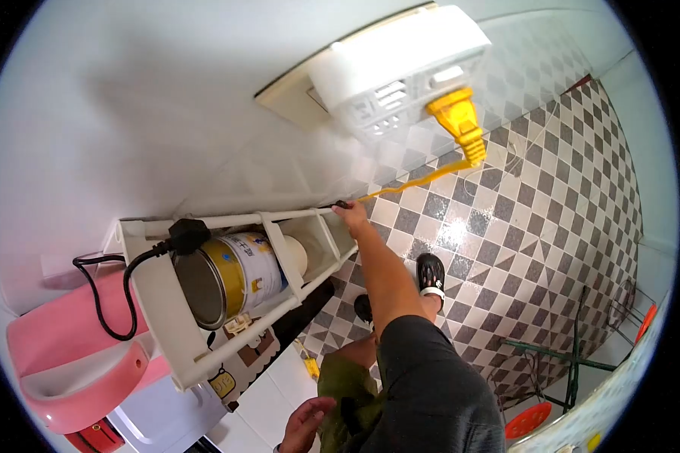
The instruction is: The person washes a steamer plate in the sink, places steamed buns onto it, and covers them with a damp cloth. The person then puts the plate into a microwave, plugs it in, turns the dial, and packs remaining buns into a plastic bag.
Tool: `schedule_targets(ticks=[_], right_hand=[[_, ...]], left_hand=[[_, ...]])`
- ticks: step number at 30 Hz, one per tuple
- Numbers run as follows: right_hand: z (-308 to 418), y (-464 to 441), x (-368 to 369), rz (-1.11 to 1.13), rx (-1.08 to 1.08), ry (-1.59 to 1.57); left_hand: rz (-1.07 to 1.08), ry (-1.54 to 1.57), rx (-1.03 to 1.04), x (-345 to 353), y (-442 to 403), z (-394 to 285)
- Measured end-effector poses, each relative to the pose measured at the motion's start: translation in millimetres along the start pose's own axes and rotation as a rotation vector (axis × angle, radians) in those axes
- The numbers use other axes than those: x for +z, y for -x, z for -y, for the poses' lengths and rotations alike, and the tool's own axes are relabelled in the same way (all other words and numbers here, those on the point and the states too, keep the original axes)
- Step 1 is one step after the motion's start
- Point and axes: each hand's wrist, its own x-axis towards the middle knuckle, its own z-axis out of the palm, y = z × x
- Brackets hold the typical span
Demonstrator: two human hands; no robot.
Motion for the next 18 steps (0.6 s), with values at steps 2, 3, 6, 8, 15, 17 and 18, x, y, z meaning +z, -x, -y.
schedule_targets(ticks=[2,3,6,8,15,17,18], right_hand=[[7.5,19.3,5.8,-0.134,-0.402,0.145],[19.5,35.9,11.0,-0.140,-0.406,0.141],[50.7,94.9,25.2,-0.327,-0.578,0.126],[66.1,135.5,33.2,-0.214,-0.725,-0.176],[149.3,262.6,48.5,-0.057,-0.823,-0.281],[173.1,294.9,51.5,0.018,-0.876,-0.343],[184.4,310.5,53.1,0.057,-0.906,-0.369]], left_hand=[[0.024,-0.113,0.011,-0.2,-0.7,-2.3],[0.030,-0.118,0.011,1.1,-0.3,-3.4],[0.055,-0.122,0.013,10.0,8.2,-15.2],[0.109,-0.157,0.000,24.7,14.5,-37.2],[0.190,-0.297,-0.093,65.1,36.0,-102.5],[0.279,-0.380,-0.020,79.4,41.5,-121.7],[0.286,-0.394,-0.017,86.1,41.6,-131.2]])
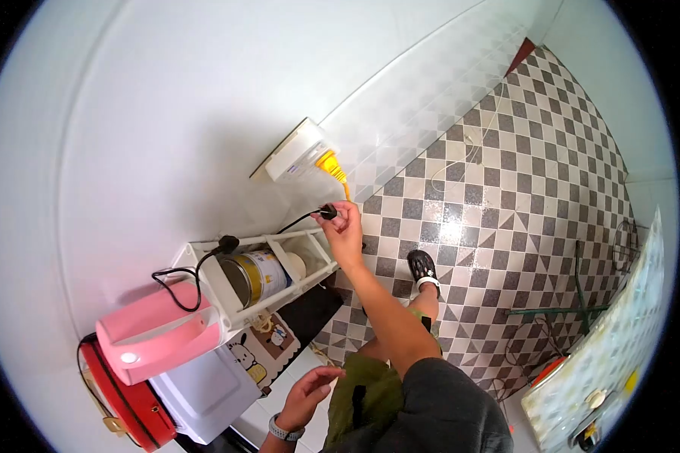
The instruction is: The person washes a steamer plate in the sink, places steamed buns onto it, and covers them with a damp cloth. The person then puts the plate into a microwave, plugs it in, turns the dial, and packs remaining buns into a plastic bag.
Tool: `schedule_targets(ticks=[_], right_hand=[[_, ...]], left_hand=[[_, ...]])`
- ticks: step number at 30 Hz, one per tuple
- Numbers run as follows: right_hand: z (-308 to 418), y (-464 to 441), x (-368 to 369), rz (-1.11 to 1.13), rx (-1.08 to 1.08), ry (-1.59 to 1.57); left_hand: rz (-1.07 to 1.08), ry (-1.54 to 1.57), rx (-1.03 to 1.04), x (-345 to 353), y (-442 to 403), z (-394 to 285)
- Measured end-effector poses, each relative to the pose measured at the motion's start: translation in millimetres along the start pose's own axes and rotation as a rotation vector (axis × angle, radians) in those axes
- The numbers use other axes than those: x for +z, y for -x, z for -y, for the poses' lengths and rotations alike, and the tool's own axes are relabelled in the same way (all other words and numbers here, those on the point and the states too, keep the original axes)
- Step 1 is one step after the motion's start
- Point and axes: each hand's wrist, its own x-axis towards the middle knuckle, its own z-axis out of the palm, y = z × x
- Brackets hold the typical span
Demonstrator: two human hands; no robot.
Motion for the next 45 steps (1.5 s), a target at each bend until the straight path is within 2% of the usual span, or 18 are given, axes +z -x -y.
schedule_targets(ticks=[2,4,8,11,13,19,21,23,25,26,28,29,31,37,45], right_hand=[[36.7,5.2,16.6,0.019,-0.034,-0.045],[66.8,8.9,34.1,0.019,-0.073,-0.143],[94.2,16.8,51.5,-0.036,-0.087,-0.272],[97.7,23.8,52.6,-0.119,-0.013,-0.284],[105.6,30.5,54.6,-0.107,0.166,-0.178],[103.3,29.4,61.5,-0.060,0.257,-0.283],[103.3,27.4,61.6,-0.022,0.237,-0.321],[103.2,29.5,59.2,0.014,0.222,-0.357],[105.3,27.0,53.8,0.088,0.315,-0.682],[98.6,26.5,53.1,0.086,0.311,-0.687],[79.2,26.8,50.8,0.011,0.203,-0.711],[82.6,26.0,55.5,0.007,0.202,-0.716],[96.9,19.1,70.2,-0.176,0.104,-0.675],[88.2,1.3,80.0,-0.265,0.093,-0.637],[89.1,-1.5,71.8,-0.244,0.089,-0.485]], left_hand=[[0.063,-0.034,0.097,7.0,-2.4,-24.0],[0.032,-0.058,0.134,17.0,-13.5,-51.7],[-0.150,-0.023,0.370,36.6,-46.8,-111.0],[-0.220,-0.106,0.489,43.3,-80.8,-142.6],[-0.258,-0.125,0.511,45.6,-101.8,-156.8],[-0.360,-0.205,0.578,46.0,-144.4,-171.8],[-0.399,-0.256,0.668,51.2,-152.6,-175.2],[-0.428,-0.289,0.667,51.9,-158.3,-176.5],[-0.453,-0.317,0.679,53.7,-162.7,-178.7],[-0.453,-0.308,0.694,54.6,-164.2,-178.8],[-0.450,-0.305,0.706,56.2,-167.6,-178.9],[-0.471,-0.324,0.721,56.4,-169.4,-178.7],[-0.491,-0.348,0.735,53.9,-174.7,-179.1],[-0.521,-0.310,0.713,51.6,-182.1,-187.1],[-0.488,-0.297,0.709,39.6,-198.0,-188.3]])
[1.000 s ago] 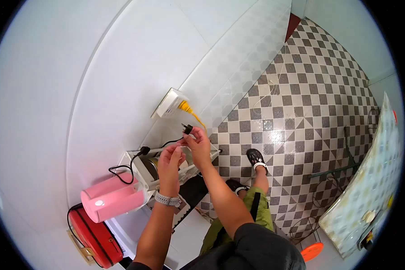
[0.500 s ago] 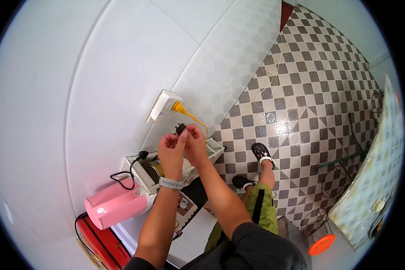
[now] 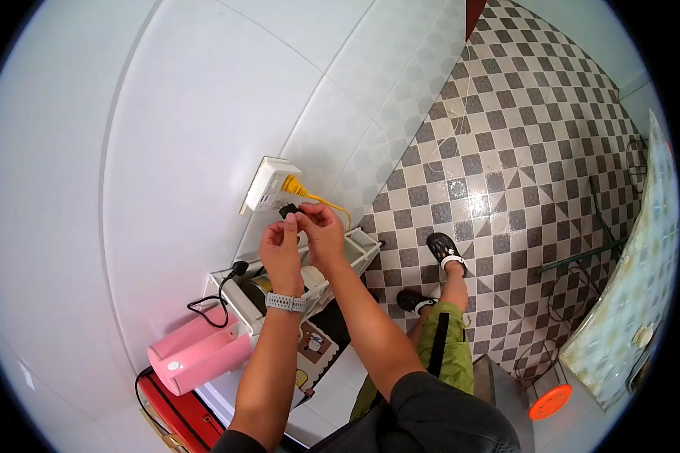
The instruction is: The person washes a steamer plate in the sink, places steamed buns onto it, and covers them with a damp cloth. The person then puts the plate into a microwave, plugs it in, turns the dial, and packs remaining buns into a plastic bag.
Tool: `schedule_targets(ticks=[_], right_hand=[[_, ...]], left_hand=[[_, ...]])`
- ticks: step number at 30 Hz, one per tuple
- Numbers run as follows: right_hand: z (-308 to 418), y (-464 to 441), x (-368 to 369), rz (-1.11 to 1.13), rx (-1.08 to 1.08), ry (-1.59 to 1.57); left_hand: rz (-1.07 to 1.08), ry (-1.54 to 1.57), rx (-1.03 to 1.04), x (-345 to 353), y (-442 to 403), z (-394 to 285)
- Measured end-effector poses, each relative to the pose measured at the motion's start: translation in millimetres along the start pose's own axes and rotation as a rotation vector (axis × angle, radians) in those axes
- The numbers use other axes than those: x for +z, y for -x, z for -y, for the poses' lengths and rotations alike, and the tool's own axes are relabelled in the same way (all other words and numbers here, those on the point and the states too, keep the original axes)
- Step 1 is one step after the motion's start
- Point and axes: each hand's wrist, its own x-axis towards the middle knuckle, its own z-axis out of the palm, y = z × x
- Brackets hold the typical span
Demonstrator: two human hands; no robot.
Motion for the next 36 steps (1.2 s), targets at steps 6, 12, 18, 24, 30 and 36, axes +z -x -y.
schedule_targets(ticks=[6,12,18,24,30,36], right_hand=[[6.6,-8.2,5.6,0.010,0.066,0.022],[11.1,1.8,20.4,-0.143,0.136,0.024],[-7.7,-0.8,19.3,-0.188,0.085,0.011],[-5.1,-0.1,25.6,-0.247,0.133,0.185],[-4.1,4.9,16.4,-0.172,0.202,0.275],[6.1,16.7,24.3,-0.141,0.230,0.358]], left_hand=[[-0.071,0.074,-0.027,7.0,-6.1,-1.4],[-0.118,0.021,0.007,6.4,-10.2,9.5],[-0.194,0.010,0.027,11.7,-13.6,10.6],[-0.192,0.095,-0.043,9.7,-19.2,11.1],[-0.110,-0.133,0.065,-3.1,7.1,2.5],[0.166,-0.118,0.045,-92.1,212.4,-63.4]])
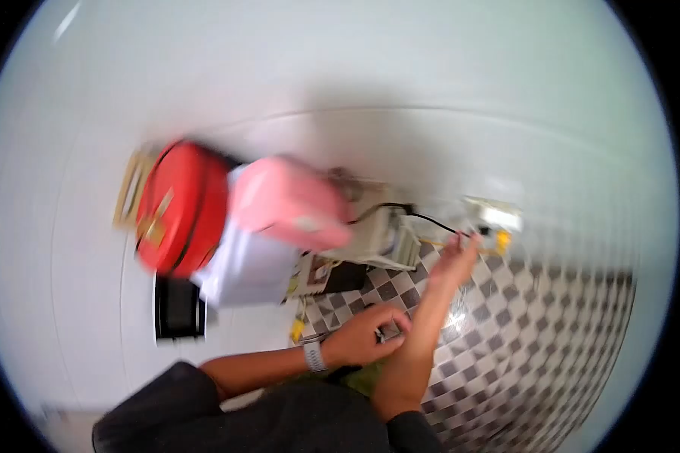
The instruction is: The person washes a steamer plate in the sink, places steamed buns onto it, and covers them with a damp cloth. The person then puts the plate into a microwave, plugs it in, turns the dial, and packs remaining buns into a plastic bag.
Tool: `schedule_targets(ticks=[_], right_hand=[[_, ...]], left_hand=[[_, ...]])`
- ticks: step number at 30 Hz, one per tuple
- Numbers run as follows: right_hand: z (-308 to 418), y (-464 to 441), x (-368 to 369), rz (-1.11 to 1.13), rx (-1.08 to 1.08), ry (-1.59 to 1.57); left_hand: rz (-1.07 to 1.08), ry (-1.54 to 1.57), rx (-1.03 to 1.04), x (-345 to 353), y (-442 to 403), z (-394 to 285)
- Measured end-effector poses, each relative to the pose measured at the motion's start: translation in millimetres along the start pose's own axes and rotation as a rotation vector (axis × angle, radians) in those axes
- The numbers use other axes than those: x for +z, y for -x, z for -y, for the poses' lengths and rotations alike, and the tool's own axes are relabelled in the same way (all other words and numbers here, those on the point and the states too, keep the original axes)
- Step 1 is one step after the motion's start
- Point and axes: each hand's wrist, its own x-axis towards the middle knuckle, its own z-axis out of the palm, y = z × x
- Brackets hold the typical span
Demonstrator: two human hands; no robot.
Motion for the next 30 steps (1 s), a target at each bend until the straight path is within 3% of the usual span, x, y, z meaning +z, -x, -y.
schedule_targets(ticks=[2,4,6,10,11,12,13,14,15,17,19,20,25,27,28,30], right_hand=[[-4.4,8.9,-4.8,0.043,-0.040,0.087],[8.2,28.8,-17.1,0.019,-0.022,0.280],[11.9,59.4,-36.1,0.157,-0.013,0.449],[19.6,106.8,-109.6,0.308,-0.044,0.799],[18.3,121.5,-126.5,0.313,-0.072,0.821],[16.7,138.7,-145.4,0.306,-0.062,0.912],[21.6,155.3,-158.5,0.290,-0.043,1.002],[16.5,181.0,-164.4,0.205,-0.047,1.019],[10.3,199.1,-169.1,0.169,0.000,1.011],[-12.3,235.4,-172.8,0.206,-0.003,1.067],[-42.9,280.1,-158.4,0.320,0.028,1.065],[-55.6,298.8,-150.0,0.367,0.040,1.060],[-96.5,367.3,-111.6,0.573,-0.016,1.171],[-99.8,378.3,-107.3,0.573,-0.054,1.184],[-102.4,382.5,-107.0,0.580,-0.079,1.195],[-101.6,389.5,-108.8,0.563,-0.127,1.196]], left_hand=[[0.086,0.079,-0.033,-38.9,69.7,8.1],[0.000,0.172,-0.096,-73.3,140.9,-1.7],[-0.241,0.146,-0.080,-112.7,215.8,20.2],[-1.060,-0.113,-0.001,-186.1,361.7,65.3],[-1.294,-0.438,-0.057,-212.9,398.3,79.5],[-1.429,-0.465,-0.120,-241.6,433.7,95.3],[-1.465,-0.773,-0.201,-266.5,459.5,101.9],[-1.453,-1.090,-0.400,-281.9,483.7,117.3],[-1.401,-1.188,-0.528,-296.1,503.4,128.3],[-1.285,-1.134,-0.680,-303.8,538.2,166.8],[-1.011,-0.726,-0.955,-308.3,552.8,180.7],[-1.157,-0.790,-0.791,-302.3,551.2,187.1],[-0.986,-0.618,-0.666,-294.4,547.8,152.2],[-0.891,-0.401,-0.556,-288.4,540.8,147.6],[-0.915,-0.431,-0.413,-281.7,534.5,156.8],[-0.833,-0.347,-0.324,-286.1,509.3,143.9]])
